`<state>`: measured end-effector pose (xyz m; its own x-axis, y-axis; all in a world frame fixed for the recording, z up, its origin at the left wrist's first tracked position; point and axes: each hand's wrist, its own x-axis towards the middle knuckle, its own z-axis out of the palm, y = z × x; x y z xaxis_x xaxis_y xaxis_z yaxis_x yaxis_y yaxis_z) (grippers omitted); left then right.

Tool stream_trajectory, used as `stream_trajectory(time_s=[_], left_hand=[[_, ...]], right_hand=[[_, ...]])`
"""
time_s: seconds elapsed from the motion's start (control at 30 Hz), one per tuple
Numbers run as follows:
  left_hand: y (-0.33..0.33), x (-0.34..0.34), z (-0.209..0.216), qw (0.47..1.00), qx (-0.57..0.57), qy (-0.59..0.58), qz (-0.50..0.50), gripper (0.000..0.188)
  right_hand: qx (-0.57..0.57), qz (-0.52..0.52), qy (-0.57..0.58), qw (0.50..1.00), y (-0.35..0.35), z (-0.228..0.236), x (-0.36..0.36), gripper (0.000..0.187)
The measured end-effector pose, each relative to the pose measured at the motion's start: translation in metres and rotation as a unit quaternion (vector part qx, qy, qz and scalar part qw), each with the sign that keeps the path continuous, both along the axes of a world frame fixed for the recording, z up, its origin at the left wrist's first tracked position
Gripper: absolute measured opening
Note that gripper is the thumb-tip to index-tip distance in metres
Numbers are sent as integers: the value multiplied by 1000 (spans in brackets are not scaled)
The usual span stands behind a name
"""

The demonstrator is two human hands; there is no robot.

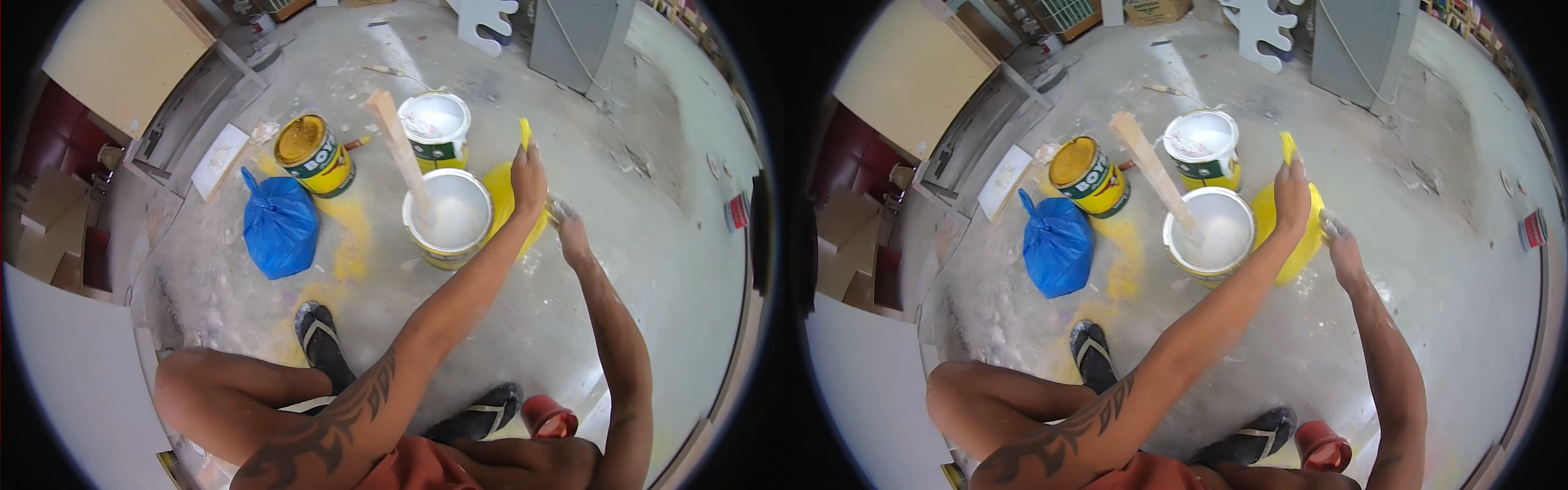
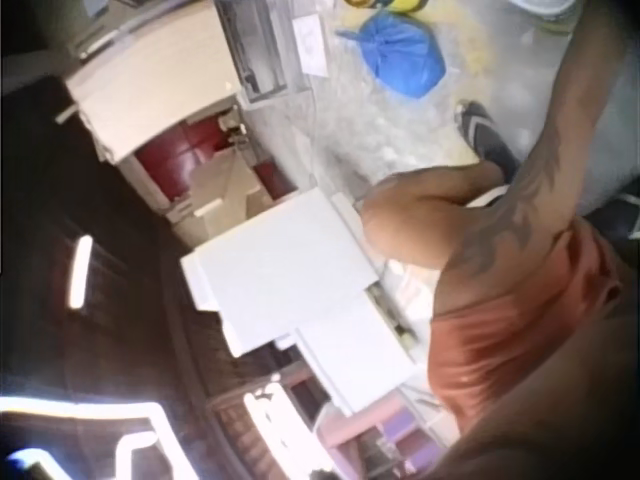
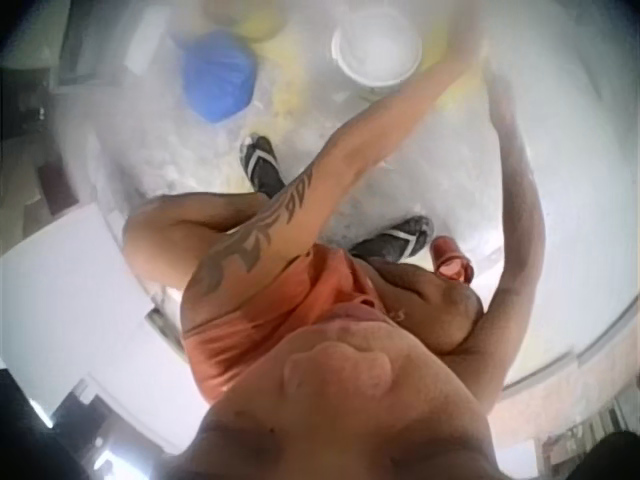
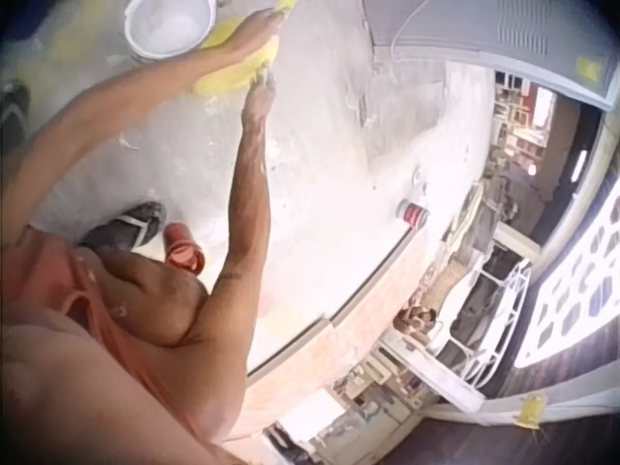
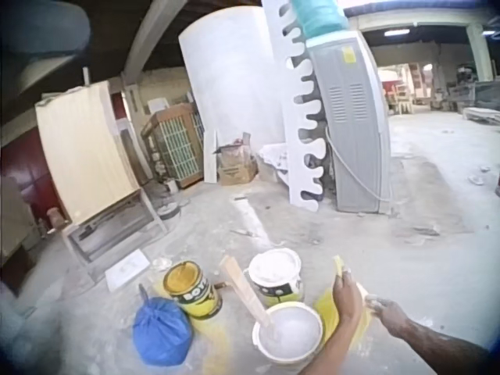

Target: The person stirs putty in a container using a wooden stick, scoops it onto putty knives, and applies it onto the surface of a cabinet.

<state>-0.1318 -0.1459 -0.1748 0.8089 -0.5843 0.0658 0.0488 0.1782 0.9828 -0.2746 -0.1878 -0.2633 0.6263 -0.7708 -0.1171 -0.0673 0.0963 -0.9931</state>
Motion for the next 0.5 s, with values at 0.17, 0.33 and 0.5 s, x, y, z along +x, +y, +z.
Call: stream_trajectory(time_s=[0.17, 0.33, 0.5], left_hand=[[69, -34, -66, 861, 287, -381, -179, 55], [203, -43, -75, 778, 233, -366, -455, 63], [287, 66, -42, 439, 298, -322, -784, 37]], right_hand=[[-69, 86, 240, 964, 21, -2, -20, 24], [-310, 318, 412, 795, 40, 93, -40, 19], [-224, 653, 139, 710, 130, 242, 70, 23]])
